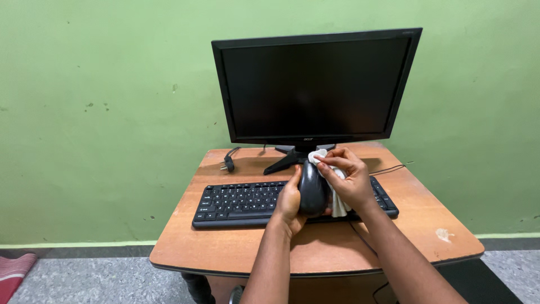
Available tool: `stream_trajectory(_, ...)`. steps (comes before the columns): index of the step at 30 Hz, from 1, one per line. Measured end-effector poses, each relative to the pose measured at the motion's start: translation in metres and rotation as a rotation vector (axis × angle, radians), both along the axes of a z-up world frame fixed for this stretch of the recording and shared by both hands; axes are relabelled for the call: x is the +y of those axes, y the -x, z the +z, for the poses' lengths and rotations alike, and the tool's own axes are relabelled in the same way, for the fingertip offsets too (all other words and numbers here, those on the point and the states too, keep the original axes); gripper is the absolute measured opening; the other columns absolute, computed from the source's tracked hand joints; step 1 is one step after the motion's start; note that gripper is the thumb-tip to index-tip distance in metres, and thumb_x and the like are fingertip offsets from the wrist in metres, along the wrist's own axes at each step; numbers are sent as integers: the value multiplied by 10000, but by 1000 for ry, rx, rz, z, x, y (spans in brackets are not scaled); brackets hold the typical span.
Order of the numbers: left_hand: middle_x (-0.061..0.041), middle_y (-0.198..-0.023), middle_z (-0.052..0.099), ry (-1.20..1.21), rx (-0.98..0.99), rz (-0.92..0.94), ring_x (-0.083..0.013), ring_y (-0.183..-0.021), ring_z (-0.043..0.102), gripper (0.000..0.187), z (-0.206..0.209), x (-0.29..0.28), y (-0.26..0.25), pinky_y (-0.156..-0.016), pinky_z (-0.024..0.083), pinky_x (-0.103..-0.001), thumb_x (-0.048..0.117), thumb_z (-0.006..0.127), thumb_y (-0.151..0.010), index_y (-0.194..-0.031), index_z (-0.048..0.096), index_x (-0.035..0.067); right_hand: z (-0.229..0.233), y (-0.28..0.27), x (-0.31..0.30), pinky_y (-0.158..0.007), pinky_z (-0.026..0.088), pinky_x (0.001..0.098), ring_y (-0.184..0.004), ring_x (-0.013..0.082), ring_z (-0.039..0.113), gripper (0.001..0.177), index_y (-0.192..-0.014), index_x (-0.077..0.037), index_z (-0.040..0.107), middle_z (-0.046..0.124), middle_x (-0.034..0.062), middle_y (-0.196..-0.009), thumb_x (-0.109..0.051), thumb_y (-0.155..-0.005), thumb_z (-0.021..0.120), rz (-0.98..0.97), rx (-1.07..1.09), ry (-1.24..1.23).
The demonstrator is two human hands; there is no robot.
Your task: The person cleans a computer keyboard and mouse using a white cloth. They wipe the top and bottom surfaces of the keyboard, then flip it over to clean the underside. Finally, they wipe the top and bottom of the mouse.
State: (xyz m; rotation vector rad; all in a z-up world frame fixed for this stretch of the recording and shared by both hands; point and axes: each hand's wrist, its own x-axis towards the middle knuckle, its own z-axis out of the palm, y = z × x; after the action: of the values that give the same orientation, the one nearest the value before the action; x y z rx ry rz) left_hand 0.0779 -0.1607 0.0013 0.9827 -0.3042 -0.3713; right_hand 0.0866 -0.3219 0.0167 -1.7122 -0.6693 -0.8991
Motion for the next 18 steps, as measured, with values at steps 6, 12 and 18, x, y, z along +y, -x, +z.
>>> stream_trajectory(6,-92,-991,742,107,57,27,-183,-819,758,660,3,5,-3,-582,646,-352,596,241,-1059,-1258,618,92,4,16,9,-847,539,284,-945,132,628,235,-1036,-74,838,642,34,-981,-152,-814,823,85,-19,155)
stream_trajectory(12,-113,-972,723,-47,3,1,-200,-805,744,603,1,0,1,-567,638,-359,566,294,-1069,-1256,627,99,0,-1,0,-823,518,269,-958,129,639,221,-1077,-47,805,664,24,-1000,-171,-895,790,-148,77,-25)
stream_trajectory(18,-114,-963,724,-8,37,-17,-221,-786,747,611,1,1,0,-554,642,-371,577,315,-1053,-1240,635,92,-6,-6,-5,-847,507,246,-976,125,624,245,-1109,-40,802,660,27,-1016,-164,-899,784,16,37,-23)
